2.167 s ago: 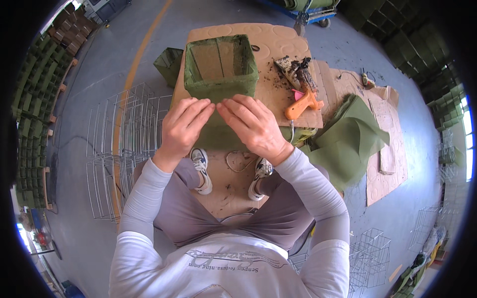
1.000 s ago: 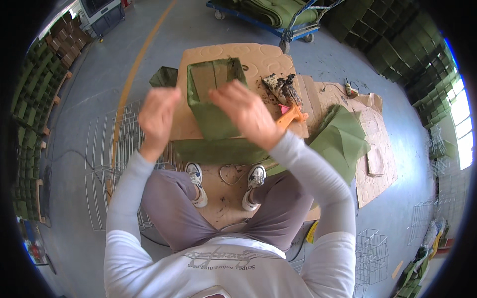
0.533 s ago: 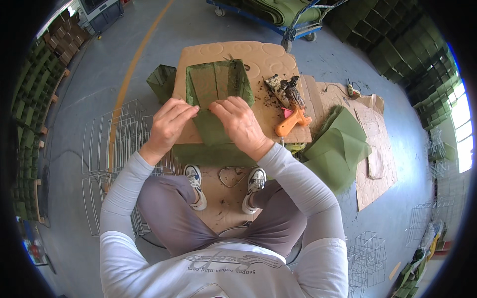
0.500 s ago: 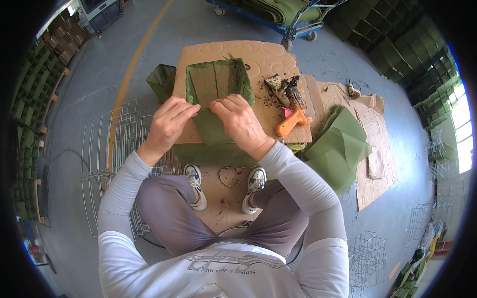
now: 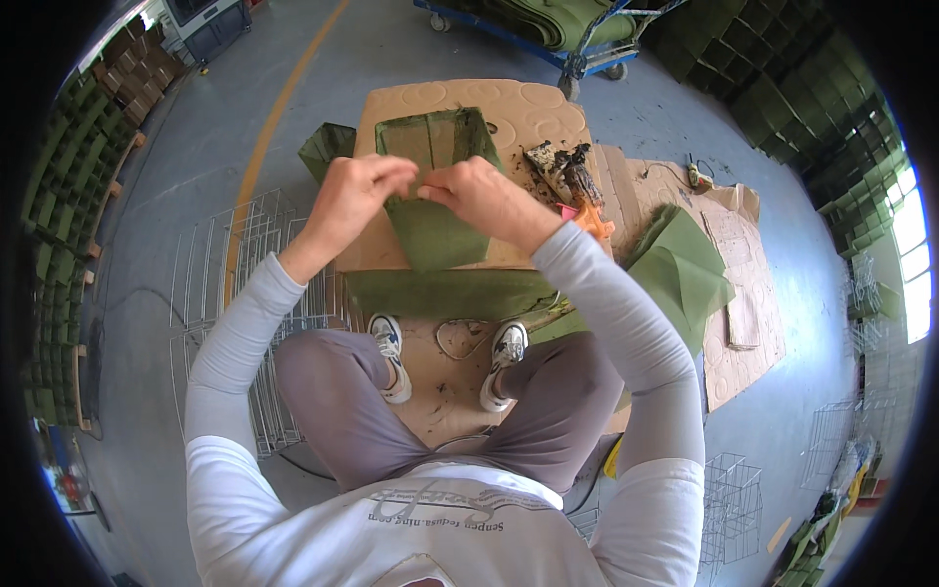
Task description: Assembling and securing green fabric liners onto metal frames using a hot glue gun.
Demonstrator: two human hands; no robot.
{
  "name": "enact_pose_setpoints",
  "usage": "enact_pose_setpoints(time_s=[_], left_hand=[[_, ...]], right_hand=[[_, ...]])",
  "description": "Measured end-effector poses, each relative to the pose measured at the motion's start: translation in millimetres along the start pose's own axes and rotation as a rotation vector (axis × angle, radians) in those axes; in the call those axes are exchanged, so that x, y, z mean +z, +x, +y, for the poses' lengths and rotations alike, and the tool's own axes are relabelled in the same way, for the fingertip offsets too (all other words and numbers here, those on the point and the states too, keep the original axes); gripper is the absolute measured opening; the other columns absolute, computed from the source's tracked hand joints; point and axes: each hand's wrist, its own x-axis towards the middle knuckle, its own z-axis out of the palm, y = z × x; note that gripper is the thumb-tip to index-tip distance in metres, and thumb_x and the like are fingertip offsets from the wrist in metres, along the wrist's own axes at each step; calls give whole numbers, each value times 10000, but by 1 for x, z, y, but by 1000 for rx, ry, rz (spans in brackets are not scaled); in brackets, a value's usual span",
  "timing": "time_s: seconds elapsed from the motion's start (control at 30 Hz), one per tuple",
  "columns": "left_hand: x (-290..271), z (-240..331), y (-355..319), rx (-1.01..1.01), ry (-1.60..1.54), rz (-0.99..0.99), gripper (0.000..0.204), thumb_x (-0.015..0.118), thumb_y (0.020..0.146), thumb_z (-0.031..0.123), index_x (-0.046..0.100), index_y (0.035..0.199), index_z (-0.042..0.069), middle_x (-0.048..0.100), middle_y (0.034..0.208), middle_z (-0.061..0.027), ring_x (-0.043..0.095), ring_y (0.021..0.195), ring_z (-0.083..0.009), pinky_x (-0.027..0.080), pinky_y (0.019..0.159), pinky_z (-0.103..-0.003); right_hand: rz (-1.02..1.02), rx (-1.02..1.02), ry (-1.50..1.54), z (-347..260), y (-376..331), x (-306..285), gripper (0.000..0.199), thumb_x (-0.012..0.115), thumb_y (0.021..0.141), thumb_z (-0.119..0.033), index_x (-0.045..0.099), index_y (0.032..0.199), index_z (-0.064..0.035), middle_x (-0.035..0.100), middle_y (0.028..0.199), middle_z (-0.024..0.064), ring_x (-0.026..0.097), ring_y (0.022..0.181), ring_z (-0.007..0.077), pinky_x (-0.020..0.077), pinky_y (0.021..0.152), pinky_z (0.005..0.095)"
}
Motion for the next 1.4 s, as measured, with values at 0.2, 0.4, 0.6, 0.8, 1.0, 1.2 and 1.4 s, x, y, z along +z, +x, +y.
enact_pose_setpoints(time_s=[0.2, 0.4, 0.6, 0.8, 1.0, 1.2, 1.4], left_hand=[[33, 9, -44, 384, 238, 349, 330, 721, 778, -33, 670, 1104, -27, 690, 1038, -144, 669, 948, -309, 571, 805, -370], [25, -5, -34, 353, 194, 189, 345, 672, 786, -27, 661, 1131, -21, 687, 991, -143, 650, 908, -284, 542, 781, -364], [8, -7, 0, 155, -16, -9, 273, 657, 829, -23, 670, 1101, -10, 703, 939, -152, 696, 807, -274, 559, 708, -353], [-37, -38, -21, 100, -111, -160, 295, 661, 845, 6, 663, 1139, -16, 719, 981, -151, 713, 868, -260, 571, 787, -348], [17, 1, -38, 490, 268, 262, 256, 672, 840, 31, 696, 1095, 16, 698, 1095, -125, 684, 977, -263, 549, 915, -394], [44, 9, -24, 518, 170, 203, 288, 633, 753, 45, 683, 1032, -7, 655, 1087, -111, 634, 975, -266, 551, 853, -360], [49, 1, -17, 448, -22, 191, 230, 688, 718, -10, 665, 947, -18, 646, 912, -97, 626, 812, -252, 534, 696, -363]], right_hand=[[532, -390, -346, 3, -35, 44, 338, 672, 807, -81, 619, 1126, 20, 656, 1084, 137, 640, 1001, 276, 523, 872, 378], [458, -299, -267, 3, -23, 50, 251, 601, 731, 13, 618, 981, -7, 652, 942, 127, 631, 848, 302, 515, 738, 396], [225, -147, -122, 8, -1, 26, 144, 612, 837, -39, 648, 971, 3, 666, 831, 174, 649, 770, 366, 505, 649, 435], [375, -291, 62, -19, -19, 1, 199, 566, 842, 36, 666, 1012, 9, 677, 1080, 175, 674, 917, 320, 552, 768, 386], [498, -331, -183, 23, -76, 6, 336, 666, 797, 51, 663, 1131, 14, 652, 1156, 152, 634, 1044, 332, 546, 869, 398], [415, -417, -209, 37, -63, 14, 380, 677, 758, 16, 655, 1137, 30, 637, 1182, 161, 609, 1129, 325, 539, 914, 392], [304, -522, -254, 35, -37, 1, 271, 658, 770, -33, 650, 1031, 39, 643, 1074, 153, 622, 1053, 313, 544, 866, 390]])
